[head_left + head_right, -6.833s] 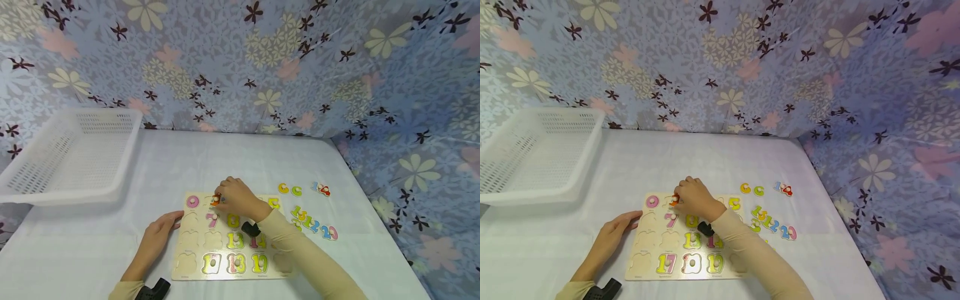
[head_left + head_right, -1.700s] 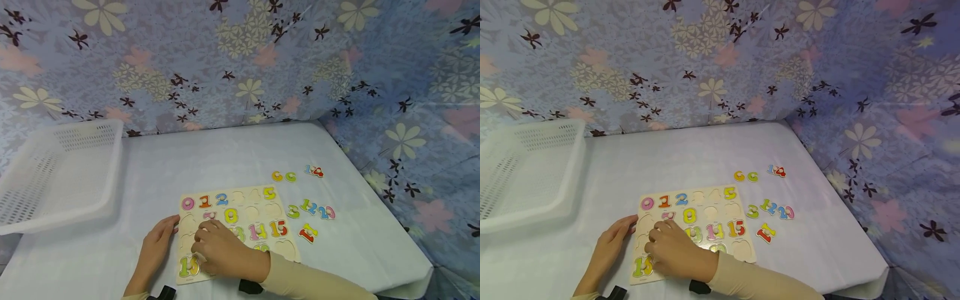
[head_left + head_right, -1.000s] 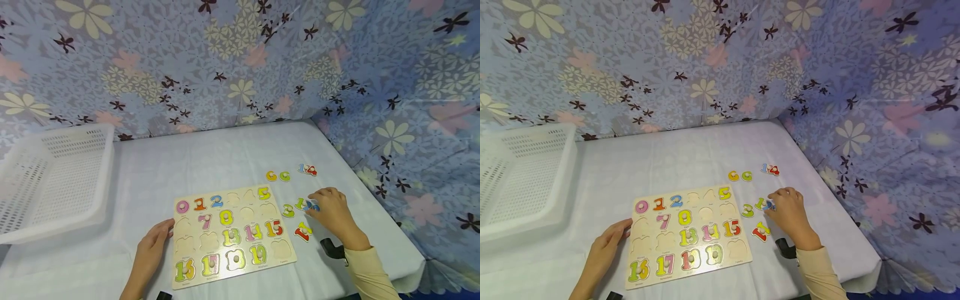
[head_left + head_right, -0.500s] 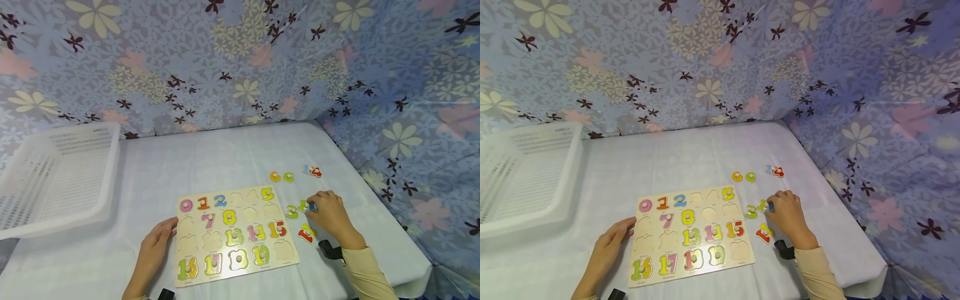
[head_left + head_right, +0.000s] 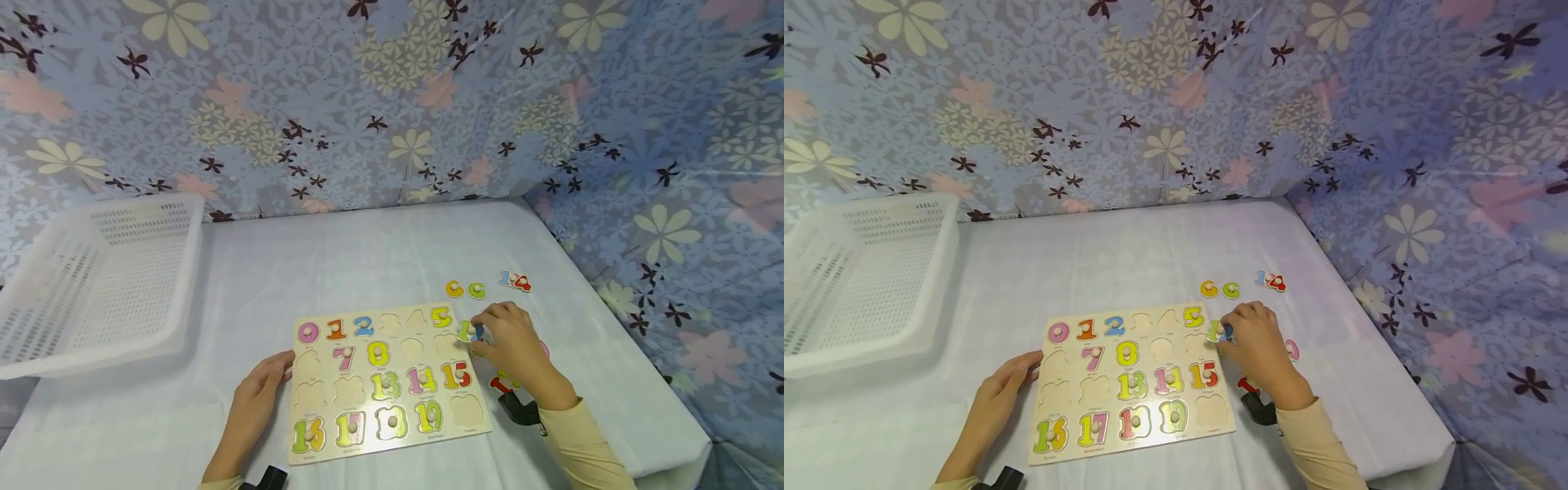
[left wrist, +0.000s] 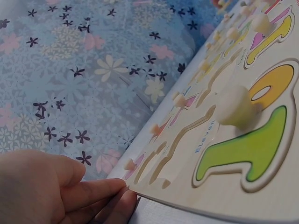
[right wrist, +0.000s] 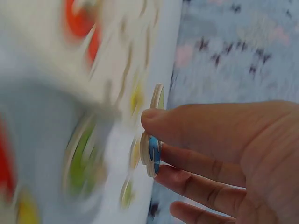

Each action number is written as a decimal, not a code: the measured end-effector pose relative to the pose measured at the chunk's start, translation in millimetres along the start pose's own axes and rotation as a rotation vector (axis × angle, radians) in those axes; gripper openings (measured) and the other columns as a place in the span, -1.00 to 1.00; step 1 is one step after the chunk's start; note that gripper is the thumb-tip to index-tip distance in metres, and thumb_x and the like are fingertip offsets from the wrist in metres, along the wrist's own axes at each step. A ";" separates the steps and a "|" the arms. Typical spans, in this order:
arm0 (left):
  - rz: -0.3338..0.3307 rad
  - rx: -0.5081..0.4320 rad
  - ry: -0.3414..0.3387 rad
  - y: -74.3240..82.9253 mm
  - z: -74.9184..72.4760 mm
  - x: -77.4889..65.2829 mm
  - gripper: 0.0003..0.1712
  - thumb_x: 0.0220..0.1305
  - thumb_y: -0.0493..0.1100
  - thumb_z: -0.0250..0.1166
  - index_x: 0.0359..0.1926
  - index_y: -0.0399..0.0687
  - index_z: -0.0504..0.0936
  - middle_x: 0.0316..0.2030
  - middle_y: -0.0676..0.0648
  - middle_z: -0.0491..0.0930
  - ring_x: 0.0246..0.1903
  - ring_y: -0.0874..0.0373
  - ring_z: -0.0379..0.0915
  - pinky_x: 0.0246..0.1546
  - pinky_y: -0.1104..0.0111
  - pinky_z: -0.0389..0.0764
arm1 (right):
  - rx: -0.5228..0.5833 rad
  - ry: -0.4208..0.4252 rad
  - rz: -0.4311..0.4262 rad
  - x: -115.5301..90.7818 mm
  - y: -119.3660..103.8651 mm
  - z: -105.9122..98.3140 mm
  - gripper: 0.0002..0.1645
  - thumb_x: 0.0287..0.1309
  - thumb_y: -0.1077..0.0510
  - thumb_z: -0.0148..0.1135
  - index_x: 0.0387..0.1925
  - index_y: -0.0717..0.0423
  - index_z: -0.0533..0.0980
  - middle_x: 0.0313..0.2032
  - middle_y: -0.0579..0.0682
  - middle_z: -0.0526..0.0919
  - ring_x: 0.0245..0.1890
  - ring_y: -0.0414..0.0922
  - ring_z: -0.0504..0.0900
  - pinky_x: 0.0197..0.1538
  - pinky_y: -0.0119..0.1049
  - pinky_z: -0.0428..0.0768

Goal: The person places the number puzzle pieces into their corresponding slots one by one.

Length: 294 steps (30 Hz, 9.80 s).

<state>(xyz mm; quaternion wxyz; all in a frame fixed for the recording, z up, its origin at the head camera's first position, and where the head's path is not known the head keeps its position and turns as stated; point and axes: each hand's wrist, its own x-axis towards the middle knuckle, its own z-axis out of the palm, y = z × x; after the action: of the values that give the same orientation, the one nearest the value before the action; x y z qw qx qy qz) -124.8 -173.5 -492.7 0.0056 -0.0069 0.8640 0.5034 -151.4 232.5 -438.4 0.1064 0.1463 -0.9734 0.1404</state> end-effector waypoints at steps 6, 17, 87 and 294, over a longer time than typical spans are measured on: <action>0.025 -0.002 0.010 -2.2 -1.5 -1.0 -0.51 0.52 0.05 -0.05 0.20 -0.14 0.55 0.18 -0.05 0.51 0.03 0.10 0.54 0.21 0.38 0.35 | 0.033 -0.037 -0.159 20.2 -42.3 16.0 -0.64 -0.12 0.13 0.55 -0.22 0.12 0.65 -0.20 0.00 0.58 0.01 0.10 0.43 0.17 0.12 0.37; 0.028 -0.019 0.016 -5.3 -1.7 1.9 -0.51 0.52 0.04 -0.03 0.19 -0.18 0.56 0.18 -0.04 0.50 0.00 0.12 0.56 0.11 0.61 0.36 | 0.034 -0.199 -0.403 37.5 -121.8 39.3 -0.67 -0.04 0.02 0.49 -0.20 -0.01 0.64 -0.21 -0.12 0.55 0.01 -0.04 0.41 0.24 -0.02 0.34; 0.037 -0.018 0.021 -2.3 -0.1 -0.2 -0.54 0.53 -0.03 -0.03 0.18 -0.25 0.55 0.19 -0.11 0.49 0.02 0.05 0.55 0.01 0.73 0.37 | 0.102 -0.174 0.185 -47.6 82.8 -18.0 -0.54 -0.13 0.26 0.51 -0.09 0.22 0.64 -0.12 0.26 0.56 0.01 0.38 0.33 -0.06 0.37 0.37; 0.042 0.027 0.012 -2.3 0.7 0.2 -0.52 0.53 0.01 -0.05 0.18 -0.21 0.56 0.18 -0.06 0.50 0.00 0.10 0.56 0.05 0.62 0.42 | -0.041 -0.306 0.149 -44.9 26.6 -12.2 -0.39 -0.28 -0.21 0.58 -0.31 0.09 0.53 -0.52 -0.20 0.46 -0.40 -0.12 0.39 -0.13 0.11 0.44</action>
<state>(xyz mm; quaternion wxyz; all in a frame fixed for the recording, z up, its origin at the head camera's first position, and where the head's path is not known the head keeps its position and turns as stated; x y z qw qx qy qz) -124.9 -174.1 -495.0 -0.0099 0.0084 0.8707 0.4916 -115.8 272.1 -444.5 -0.0507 0.0913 -0.9891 0.1039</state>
